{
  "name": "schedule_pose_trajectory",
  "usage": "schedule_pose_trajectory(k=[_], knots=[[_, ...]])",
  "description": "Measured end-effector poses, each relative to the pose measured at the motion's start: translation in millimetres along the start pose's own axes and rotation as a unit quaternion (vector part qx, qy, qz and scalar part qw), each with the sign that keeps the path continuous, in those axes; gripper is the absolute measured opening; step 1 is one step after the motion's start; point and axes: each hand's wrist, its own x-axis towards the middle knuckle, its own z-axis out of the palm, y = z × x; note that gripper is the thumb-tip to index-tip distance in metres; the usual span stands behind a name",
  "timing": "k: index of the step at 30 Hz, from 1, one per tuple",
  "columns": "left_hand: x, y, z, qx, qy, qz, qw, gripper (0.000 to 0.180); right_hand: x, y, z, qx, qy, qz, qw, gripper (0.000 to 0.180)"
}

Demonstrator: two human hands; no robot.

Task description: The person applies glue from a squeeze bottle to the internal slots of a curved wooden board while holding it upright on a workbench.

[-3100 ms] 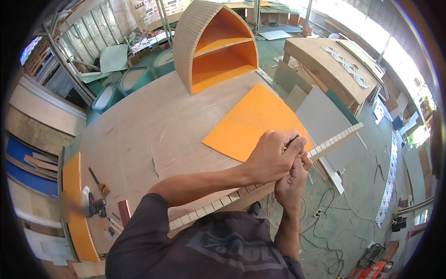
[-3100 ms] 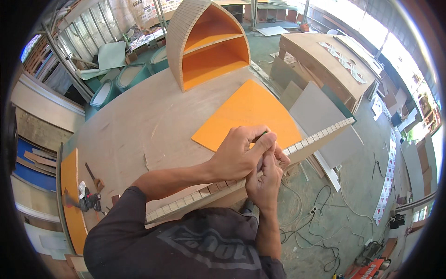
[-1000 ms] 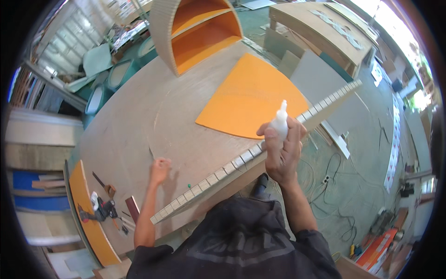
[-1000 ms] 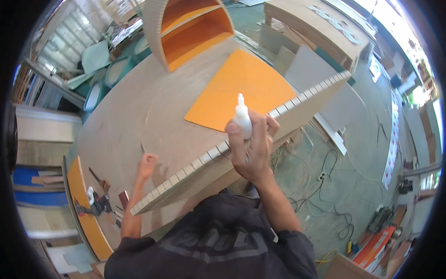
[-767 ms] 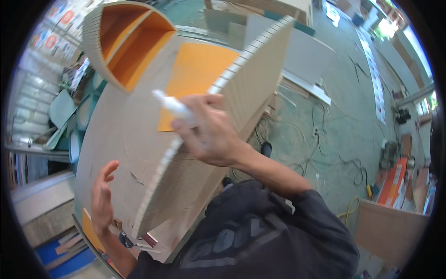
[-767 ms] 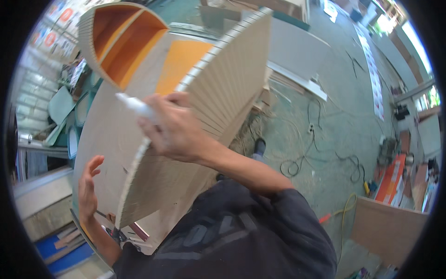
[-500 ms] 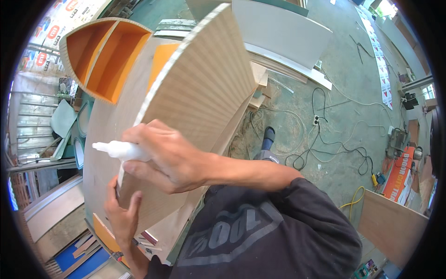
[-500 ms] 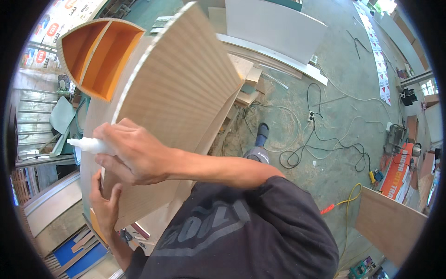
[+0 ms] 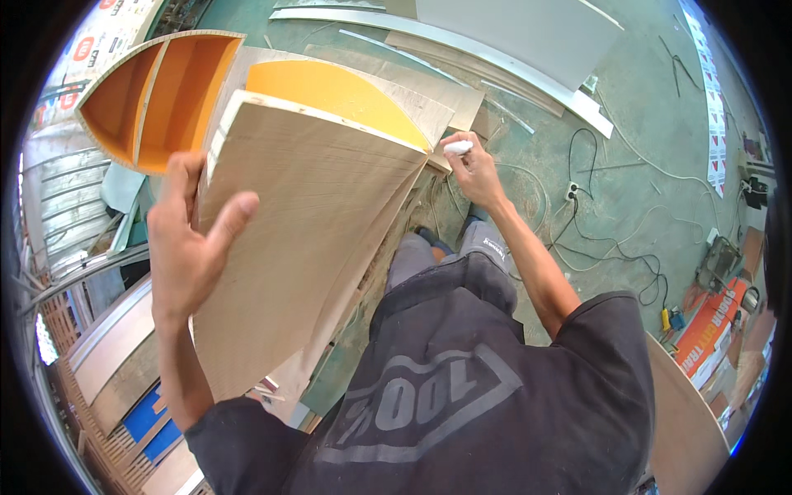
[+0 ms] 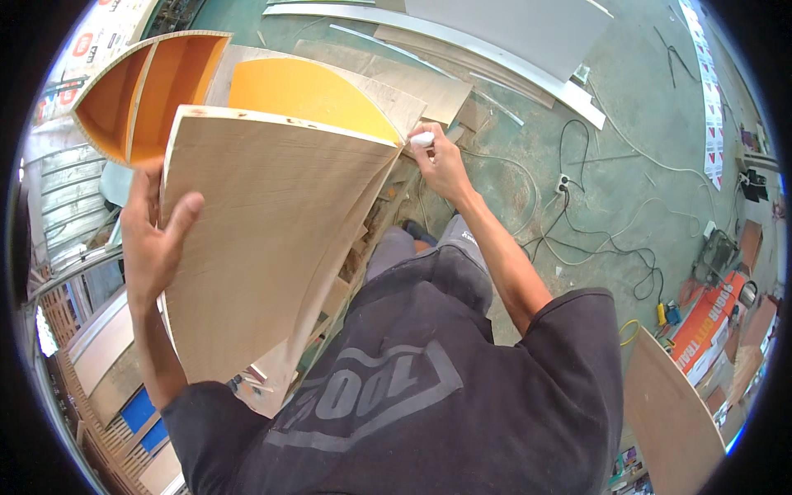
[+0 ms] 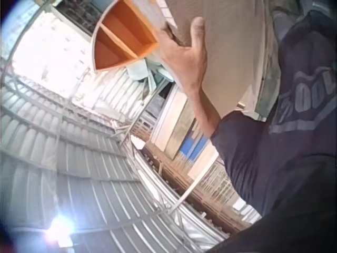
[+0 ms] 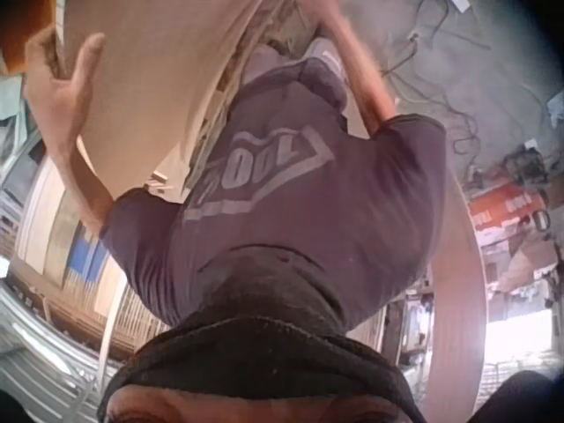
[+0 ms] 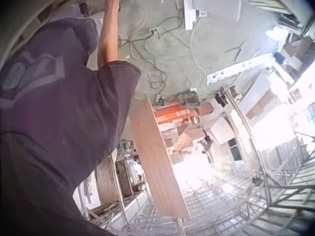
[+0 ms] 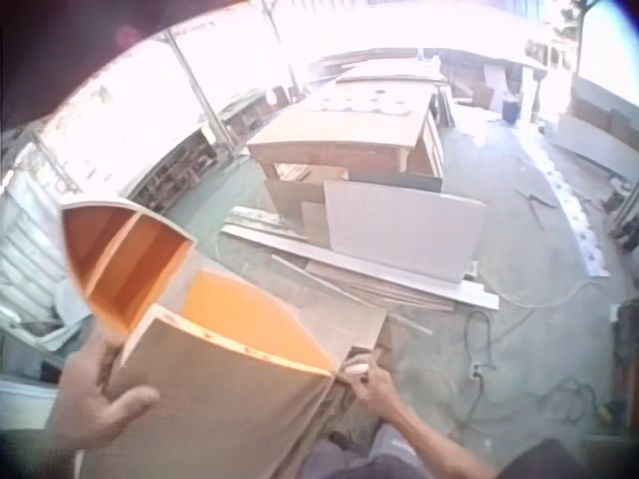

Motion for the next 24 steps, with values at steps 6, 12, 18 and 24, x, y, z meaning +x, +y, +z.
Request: schedule_pose_trajectory(k=[6,12,18,24], knots=[[42.1,30.7,20.0,0.106,-0.015,-0.009,0.994,0.031,-12.2,39.3,22.3,0.050,0.011,0.082,0.995,0.020],[36.3,60.9,23.5,0.156,-0.077,0.012,0.985,0.035,-12.5,41.9,34.7,0.026,0.003,0.064,0.998,0.030],[52.6,69.1,24.6,0.232,-0.097,0.073,0.965,0.038,-9.8,44.5,37.9,-0.051,0.014,0.013,0.999,0.033],[34.1,74.5,17.6,0.163,-0.168,0.062,0.970,0.044,-2.0,33.8,36.0,-0.071,0.004,0.010,0.997,0.035]])
